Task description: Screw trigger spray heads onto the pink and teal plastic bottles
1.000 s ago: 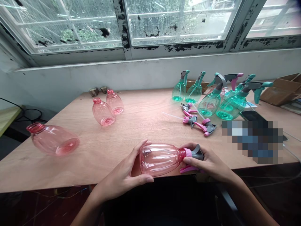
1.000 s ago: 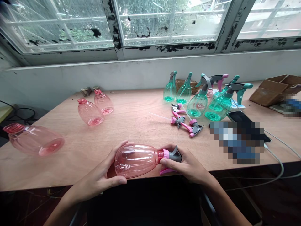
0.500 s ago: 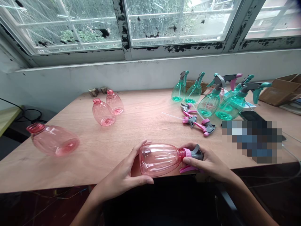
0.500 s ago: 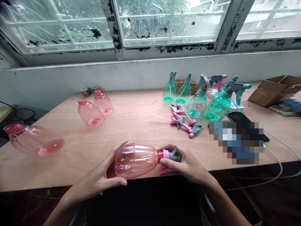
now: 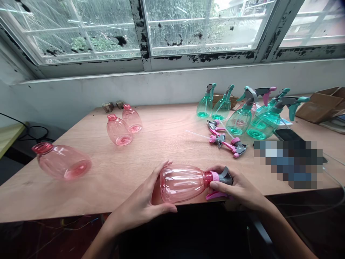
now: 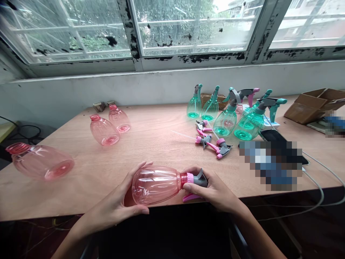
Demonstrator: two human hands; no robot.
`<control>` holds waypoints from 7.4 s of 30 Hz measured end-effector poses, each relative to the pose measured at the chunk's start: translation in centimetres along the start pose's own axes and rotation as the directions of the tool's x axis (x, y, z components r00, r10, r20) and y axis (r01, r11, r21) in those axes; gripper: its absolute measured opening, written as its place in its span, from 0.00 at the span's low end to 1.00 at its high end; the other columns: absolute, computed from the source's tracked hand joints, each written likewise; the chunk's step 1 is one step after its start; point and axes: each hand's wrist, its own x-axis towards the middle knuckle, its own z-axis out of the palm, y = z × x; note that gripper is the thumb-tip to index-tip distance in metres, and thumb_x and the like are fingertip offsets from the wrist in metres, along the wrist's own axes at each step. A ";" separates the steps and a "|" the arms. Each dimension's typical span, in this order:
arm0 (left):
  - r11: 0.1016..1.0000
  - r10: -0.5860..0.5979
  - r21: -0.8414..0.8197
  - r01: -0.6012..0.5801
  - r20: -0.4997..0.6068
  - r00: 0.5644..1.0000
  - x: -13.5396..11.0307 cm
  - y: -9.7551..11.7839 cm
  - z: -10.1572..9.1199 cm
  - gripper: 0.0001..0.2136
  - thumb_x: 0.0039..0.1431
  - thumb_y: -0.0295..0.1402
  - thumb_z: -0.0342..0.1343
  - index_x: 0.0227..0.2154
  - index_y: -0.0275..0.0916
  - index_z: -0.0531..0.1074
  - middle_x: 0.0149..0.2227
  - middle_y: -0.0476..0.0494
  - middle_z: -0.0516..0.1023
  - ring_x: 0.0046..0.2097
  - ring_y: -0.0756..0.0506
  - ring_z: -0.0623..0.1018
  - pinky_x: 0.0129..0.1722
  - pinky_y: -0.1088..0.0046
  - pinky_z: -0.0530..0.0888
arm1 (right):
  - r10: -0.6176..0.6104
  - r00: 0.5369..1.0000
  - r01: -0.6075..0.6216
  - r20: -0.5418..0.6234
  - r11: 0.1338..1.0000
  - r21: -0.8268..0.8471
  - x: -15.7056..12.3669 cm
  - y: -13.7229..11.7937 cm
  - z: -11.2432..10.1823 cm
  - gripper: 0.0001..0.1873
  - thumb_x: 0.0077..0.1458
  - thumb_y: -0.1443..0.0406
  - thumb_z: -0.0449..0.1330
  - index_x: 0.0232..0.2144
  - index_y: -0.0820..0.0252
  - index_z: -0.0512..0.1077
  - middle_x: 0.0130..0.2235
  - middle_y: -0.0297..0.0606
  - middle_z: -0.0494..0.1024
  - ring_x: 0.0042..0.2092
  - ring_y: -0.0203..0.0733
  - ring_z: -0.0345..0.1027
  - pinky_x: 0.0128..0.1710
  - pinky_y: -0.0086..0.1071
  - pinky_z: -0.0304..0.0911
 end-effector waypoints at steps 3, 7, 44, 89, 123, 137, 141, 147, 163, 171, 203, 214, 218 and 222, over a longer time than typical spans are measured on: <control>1.000 -0.012 -0.019 0.013 0.030 0.999 -0.1 -0.1 -0.2 0.46 0.60 0.47 0.65 0.71 0.54 0.38 0.74 0.44 0.45 0.72 0.33 0.51 0.71 0.51 0.54 | 0.003 1.000 -0.003 0.000 1.000 -0.007 0.0 -0.1 0.0 0.19 0.56 0.54 0.69 0.44 0.58 0.74 0.35 0.32 0.78 0.36 0.40 0.75 0.37 0.29 0.73; 0.997 -0.013 -0.074 0.016 0.034 0.999 -0.3 -0.2 -0.4 0.36 0.69 0.50 0.53 0.71 0.53 0.40 0.74 0.46 0.45 0.73 0.35 0.49 0.71 0.51 0.52 | -0.003 1.000 0.004 0.012 1.000 -0.013 -0.1 -0.1 0.0 0.18 0.57 0.54 0.69 0.43 0.58 0.74 0.34 0.31 0.77 0.35 0.39 0.74 0.36 0.28 0.72; 1.000 -0.015 0.018 0.015 0.017 1.000 -0.1 0.1 -0.2 0.46 0.62 0.42 0.65 0.71 0.55 0.36 0.74 0.45 0.45 0.72 0.35 0.51 0.71 0.51 0.54 | 0.031 1.000 -0.031 -0.002 0.999 0.034 0.2 -0.2 0.3 0.20 0.56 0.51 0.67 0.40 0.60 0.73 0.30 0.36 0.83 0.33 0.44 0.78 0.35 0.32 0.70; 0.991 -0.065 0.114 0.067 -0.022 0.998 -0.4 -0.3 0.0 0.46 0.65 0.49 0.59 0.71 0.52 0.29 0.75 0.47 0.37 0.73 0.38 0.46 0.71 0.54 0.49 | 0.000 1.000 -0.002 0.026 0.998 0.060 0.3 0.5 0.1 0.20 0.58 0.52 0.67 0.44 0.60 0.72 0.31 0.34 0.82 0.33 0.39 0.75 0.34 0.29 0.68; 0.993 -0.063 0.098 0.069 -0.064 0.996 -0.1 0.2 0.1 0.38 0.69 0.44 0.56 0.71 0.53 0.38 0.74 0.49 0.43 0.73 0.38 0.50 0.71 0.57 0.51 | -0.022 1.000 0.022 0.015 1.000 0.011 0.2 0.2 0.1 0.18 0.59 0.53 0.67 0.45 0.58 0.73 0.33 0.34 0.83 0.36 0.42 0.78 0.36 0.31 0.70; 0.992 -0.069 0.098 0.075 -0.061 0.996 -0.1 0.4 0.0 0.38 0.68 0.45 0.56 0.72 0.52 0.38 0.74 0.47 0.43 0.72 0.36 0.51 0.71 0.54 0.52 | -0.014 1.000 0.014 0.025 0.999 0.030 0.1 0.1 0.2 0.19 0.58 0.53 0.67 0.45 0.59 0.74 0.33 0.36 0.83 0.36 0.45 0.79 0.36 0.33 0.72; 0.991 -0.066 0.110 0.072 -0.059 0.996 -0.1 0.3 0.0 0.39 0.68 0.44 0.56 0.72 0.52 0.37 0.74 0.47 0.43 0.72 0.36 0.51 0.71 0.53 0.52 | -0.003 1.000 0.002 0.021 0.999 0.040 0.0 -0.1 0.2 0.20 0.57 0.52 0.67 0.45 0.59 0.74 0.33 0.36 0.83 0.35 0.44 0.78 0.36 0.33 0.71; 0.992 -0.056 0.113 0.062 -0.062 0.996 -0.2 0.2 0.0 0.39 0.68 0.44 0.57 0.72 0.52 0.37 0.74 0.46 0.43 0.72 0.35 0.51 0.71 0.53 0.53 | -0.001 1.000 0.000 0.015 0.999 0.035 0.0 -0.3 0.3 0.19 0.57 0.53 0.67 0.44 0.59 0.74 0.33 0.35 0.83 0.35 0.43 0.78 0.36 0.31 0.71; 0.992 -0.067 0.104 0.073 -0.063 0.996 -0.2 0.3 0.1 0.39 0.68 0.44 0.56 0.72 0.52 0.38 0.74 0.47 0.42 0.72 0.35 0.50 0.71 0.54 0.52 | 0.001 1.000 -0.001 0.019 1.000 0.010 0.0 -0.4 0.3 0.20 0.57 0.52 0.67 0.44 0.59 0.74 0.33 0.36 0.83 0.36 0.44 0.78 0.36 0.32 0.70; 0.992 -0.093 0.075 0.097 -0.048 0.994 -0.2 0.1 0.0 0.39 0.69 0.48 0.54 0.72 0.51 0.36 0.74 0.46 0.42 0.73 0.36 0.50 0.71 0.55 0.51 | 0.000 1.000 -0.001 0.029 0.999 0.034 -0.1 -0.2 0.2 0.19 0.58 0.53 0.67 0.44 0.59 0.74 0.33 0.35 0.84 0.35 0.42 0.78 0.36 0.30 0.70; 0.994 -0.091 0.054 0.094 -0.045 0.995 -0.1 0.3 0.1 0.36 0.70 0.47 0.53 0.72 0.52 0.38 0.74 0.47 0.46 0.72 0.36 0.52 0.71 0.55 0.52 | -0.006 0.999 0.004 0.040 0.999 0.047 0.0 0.1 0.1 0.19 0.59 0.55 0.67 0.46 0.59 0.73 0.34 0.36 0.84 0.36 0.42 0.79 0.36 0.30 0.72; 0.993 -0.095 0.060 0.097 -0.033 0.995 -0.1 0.6 0.0 0.36 0.70 0.47 0.53 0.71 0.53 0.38 0.74 0.48 0.46 0.72 0.38 0.51 0.72 0.56 0.52 | -0.003 1.000 0.002 0.031 0.999 0.035 -0.2 -0.2 0.3 0.18 0.58 0.54 0.67 0.45 0.59 0.74 0.34 0.35 0.84 0.36 0.42 0.78 0.37 0.30 0.71; 0.994 -0.086 0.057 0.088 -0.048 0.995 0.0 0.7 0.0 0.36 0.70 0.47 0.54 0.71 0.51 0.40 0.73 0.46 0.48 0.72 0.36 0.53 0.71 0.55 0.53 | 0.002 0.999 -0.004 0.033 0.999 0.045 -0.1 -0.1 0.2 0.18 0.59 0.54 0.67 0.46 0.59 0.74 0.34 0.35 0.84 0.37 0.42 0.78 0.37 0.31 0.71; 0.995 -0.081 0.060 0.085 -0.058 0.995 -0.1 0.5 0.0 0.36 0.69 0.46 0.54 0.72 0.50 0.41 0.73 0.45 0.49 0.72 0.35 0.53 0.71 0.54 0.54 | -0.003 1.000 0.002 0.029 1.000 0.028 -0.1 -0.1 0.2 0.18 0.58 0.54 0.67 0.45 0.59 0.74 0.34 0.34 0.83 0.36 0.41 0.78 0.37 0.30 0.71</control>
